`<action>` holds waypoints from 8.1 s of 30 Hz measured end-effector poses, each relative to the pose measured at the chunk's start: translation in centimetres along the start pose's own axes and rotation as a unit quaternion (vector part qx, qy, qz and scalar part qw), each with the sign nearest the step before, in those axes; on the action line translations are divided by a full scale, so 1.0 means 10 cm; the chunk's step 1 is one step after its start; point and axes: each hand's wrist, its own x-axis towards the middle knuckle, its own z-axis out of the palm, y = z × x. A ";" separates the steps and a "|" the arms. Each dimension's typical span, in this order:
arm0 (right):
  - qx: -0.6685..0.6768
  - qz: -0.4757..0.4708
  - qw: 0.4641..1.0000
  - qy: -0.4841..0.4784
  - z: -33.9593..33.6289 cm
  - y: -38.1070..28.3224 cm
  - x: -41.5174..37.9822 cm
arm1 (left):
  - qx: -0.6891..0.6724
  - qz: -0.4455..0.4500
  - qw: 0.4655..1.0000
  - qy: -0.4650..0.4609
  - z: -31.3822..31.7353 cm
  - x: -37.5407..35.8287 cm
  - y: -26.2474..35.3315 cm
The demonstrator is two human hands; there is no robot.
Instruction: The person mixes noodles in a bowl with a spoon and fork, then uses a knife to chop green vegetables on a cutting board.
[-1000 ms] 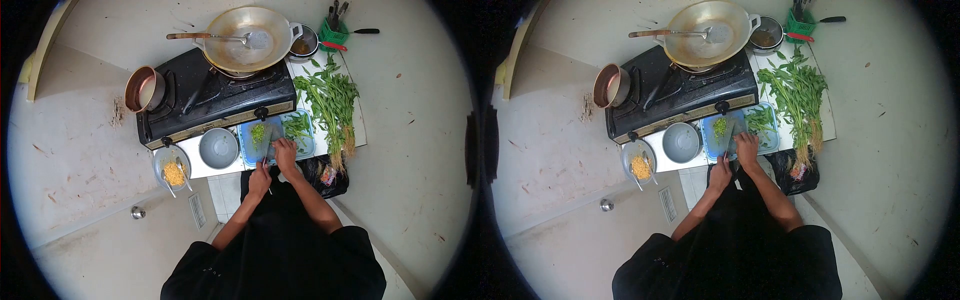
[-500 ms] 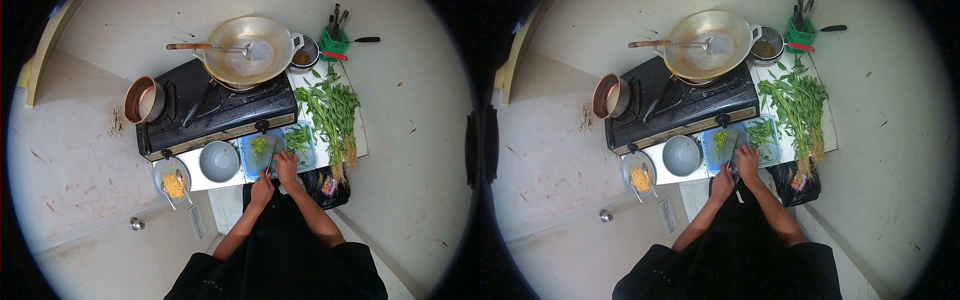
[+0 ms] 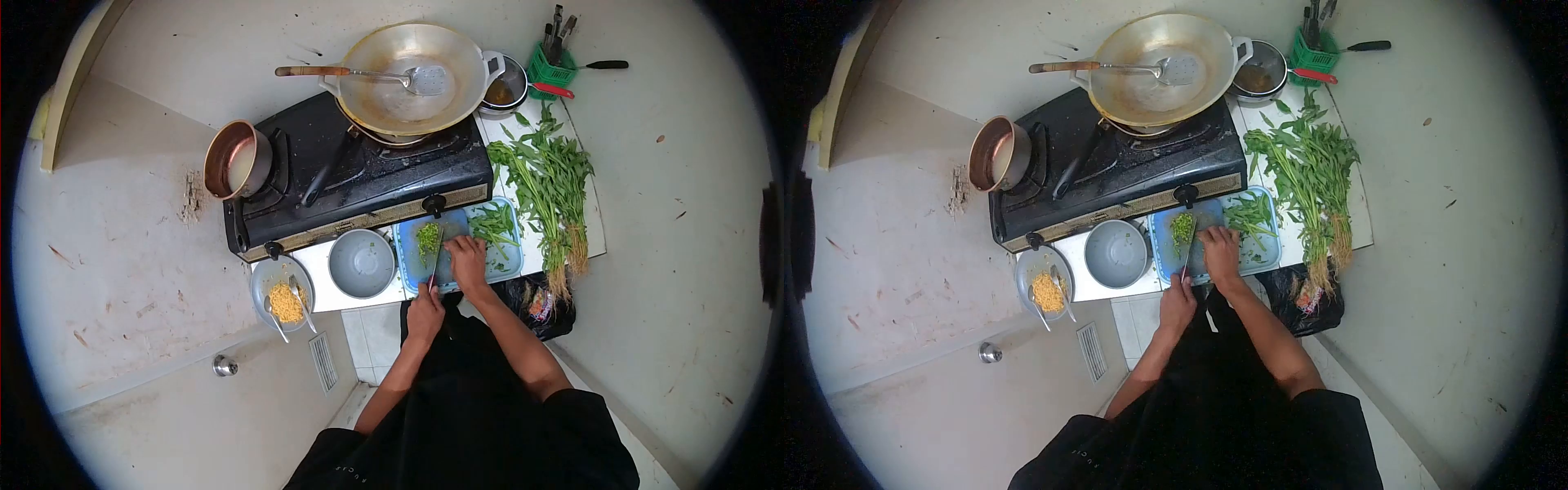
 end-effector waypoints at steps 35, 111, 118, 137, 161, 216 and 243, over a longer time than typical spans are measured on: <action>0.033 0.040 0.999 0.009 0.05 -0.02 -0.02 | 0.028 0.008 0.999 0.012 -0.03 -0.16 -0.09; 0.133 0.050 0.986 0.084 0.03 -0.03 -0.21 | 0.008 0.018 1.000 0.008 -0.04 -0.01 0.04; 0.143 0.045 0.985 0.088 0.09 0.00 -0.24 | 0.019 0.016 0.999 0.020 0.02 0.01 0.08; 0.105 0.127 0.983 0.083 0.09 -0.12 -0.19 | 0.009 0.028 0.999 0.032 -0.03 -0.01 -0.11; 0.097 0.114 0.985 0.081 0.11 -0.08 -0.17 | 0.013 0.042 0.999 -0.006 0.00 0.16 0.05; 0.083 0.077 0.992 0.056 -0.06 -0.05 -0.19 | 0.018 0.053 0.998 0.019 0.05 -0.14 -0.08; 0.086 0.068 0.992 0.057 0.00 -0.03 -0.21 | -0.003 0.030 0.999 0.023 0.15 0.08 0.13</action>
